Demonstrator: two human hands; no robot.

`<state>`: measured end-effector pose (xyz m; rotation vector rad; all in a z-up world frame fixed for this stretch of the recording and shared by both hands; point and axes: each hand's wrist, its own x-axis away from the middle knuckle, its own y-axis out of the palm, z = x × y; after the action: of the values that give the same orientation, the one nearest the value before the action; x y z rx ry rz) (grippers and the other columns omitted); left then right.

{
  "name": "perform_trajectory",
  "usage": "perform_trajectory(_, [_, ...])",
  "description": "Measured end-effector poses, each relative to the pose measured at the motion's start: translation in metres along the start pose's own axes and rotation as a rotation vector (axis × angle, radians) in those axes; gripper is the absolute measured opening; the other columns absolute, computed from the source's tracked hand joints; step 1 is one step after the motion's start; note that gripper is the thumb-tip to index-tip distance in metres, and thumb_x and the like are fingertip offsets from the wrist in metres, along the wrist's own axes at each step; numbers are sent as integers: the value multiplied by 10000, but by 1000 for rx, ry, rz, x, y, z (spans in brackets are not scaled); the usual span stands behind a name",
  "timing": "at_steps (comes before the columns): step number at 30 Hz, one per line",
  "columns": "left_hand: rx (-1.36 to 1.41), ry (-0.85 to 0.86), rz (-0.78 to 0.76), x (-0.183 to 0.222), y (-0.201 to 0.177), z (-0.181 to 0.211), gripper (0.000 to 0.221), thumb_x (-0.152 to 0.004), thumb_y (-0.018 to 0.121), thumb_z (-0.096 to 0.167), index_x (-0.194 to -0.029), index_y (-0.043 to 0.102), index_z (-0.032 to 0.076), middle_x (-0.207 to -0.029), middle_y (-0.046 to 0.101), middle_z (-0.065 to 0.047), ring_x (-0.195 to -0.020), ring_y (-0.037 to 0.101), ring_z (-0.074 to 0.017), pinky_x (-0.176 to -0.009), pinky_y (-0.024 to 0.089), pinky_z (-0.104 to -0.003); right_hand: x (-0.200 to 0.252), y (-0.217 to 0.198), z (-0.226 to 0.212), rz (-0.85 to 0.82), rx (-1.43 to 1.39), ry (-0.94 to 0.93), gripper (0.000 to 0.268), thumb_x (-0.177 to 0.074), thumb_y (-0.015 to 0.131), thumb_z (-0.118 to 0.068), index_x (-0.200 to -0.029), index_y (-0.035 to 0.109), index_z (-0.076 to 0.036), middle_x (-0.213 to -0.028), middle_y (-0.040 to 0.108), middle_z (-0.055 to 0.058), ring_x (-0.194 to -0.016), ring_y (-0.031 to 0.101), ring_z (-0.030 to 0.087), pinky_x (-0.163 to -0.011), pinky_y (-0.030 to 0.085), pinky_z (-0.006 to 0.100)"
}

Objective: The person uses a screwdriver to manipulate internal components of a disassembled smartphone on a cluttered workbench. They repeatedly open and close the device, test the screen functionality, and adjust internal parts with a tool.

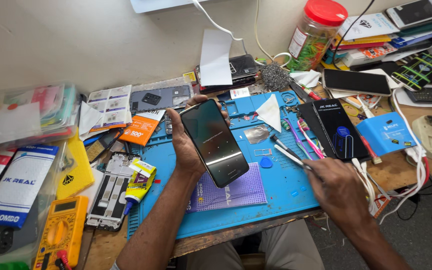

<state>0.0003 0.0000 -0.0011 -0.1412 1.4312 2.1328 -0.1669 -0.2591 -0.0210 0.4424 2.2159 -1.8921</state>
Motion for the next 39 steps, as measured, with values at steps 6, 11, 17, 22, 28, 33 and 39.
perform_trajectory(6, [-36,-42,-53,1,-4,-5,692,-1032,406,705,-1323,510,85,-1166,592,-140,-1105,643,-261,-979,582,-439,-1,-1,-12,101,-59,-52,240,-824,752,-152,-1058,776,-106,-967,727,48,-896,682,232,-801,513,412])
perform_trajectory(11, [-61,-65,-51,2,-6,-7,681,-1034,386,694,-1334,507,95,-1165,600,-134,-1109,649,-251,-972,591,-431,-25,15,-24,87,-118,-183,227,-848,740,-143,-1069,765,-103,-985,708,45,-910,681,216,-868,526,420])
perform_trajectory(17, [-115,-80,-54,2,-14,-10,706,-1039,373,701,-1349,514,82,-1160,619,-147,-1107,672,-251,-946,607,-423,-59,18,-30,-33,-51,-221,270,-857,728,-163,-1125,765,-160,-931,647,67,-907,644,253,-853,517,422])
perform_trajectory(22, [-87,-102,-48,1,-19,-14,726,-1030,345,708,-1352,520,82,-1135,626,-144,-1114,685,-248,-919,627,-415,-72,15,-30,-67,-72,-246,230,-821,757,-234,-1038,773,-156,-927,638,61,-934,640,256,-870,516,430])
perform_trajectory(28, [-76,-99,-49,0,-20,-13,716,-1028,359,710,-1351,522,92,-1142,626,-143,-1111,685,-244,-916,628,-418,-87,8,-28,-276,-161,8,175,-868,736,-285,-985,797,-169,-965,652,44,-938,675,220,-867,541,418])
perform_trajectory(33, [-22,-124,-43,2,-21,-13,711,-1037,373,718,-1362,520,104,-1159,627,-140,-1102,683,-245,-899,621,-402,-87,16,-28,-239,-213,-33,178,-866,743,-273,-961,802,-134,-934,673,84,-940,674,247,-851,538,425])
perform_trajectory(39, [-60,-103,-125,0,-19,-10,708,-1069,399,708,-1382,515,83,-1165,627,-171,-1092,673,-247,-901,608,-378,-82,19,-37,-206,-264,62,163,-845,777,-274,-927,811,-137,-963,723,54,-896,707,242,-828,567,412])
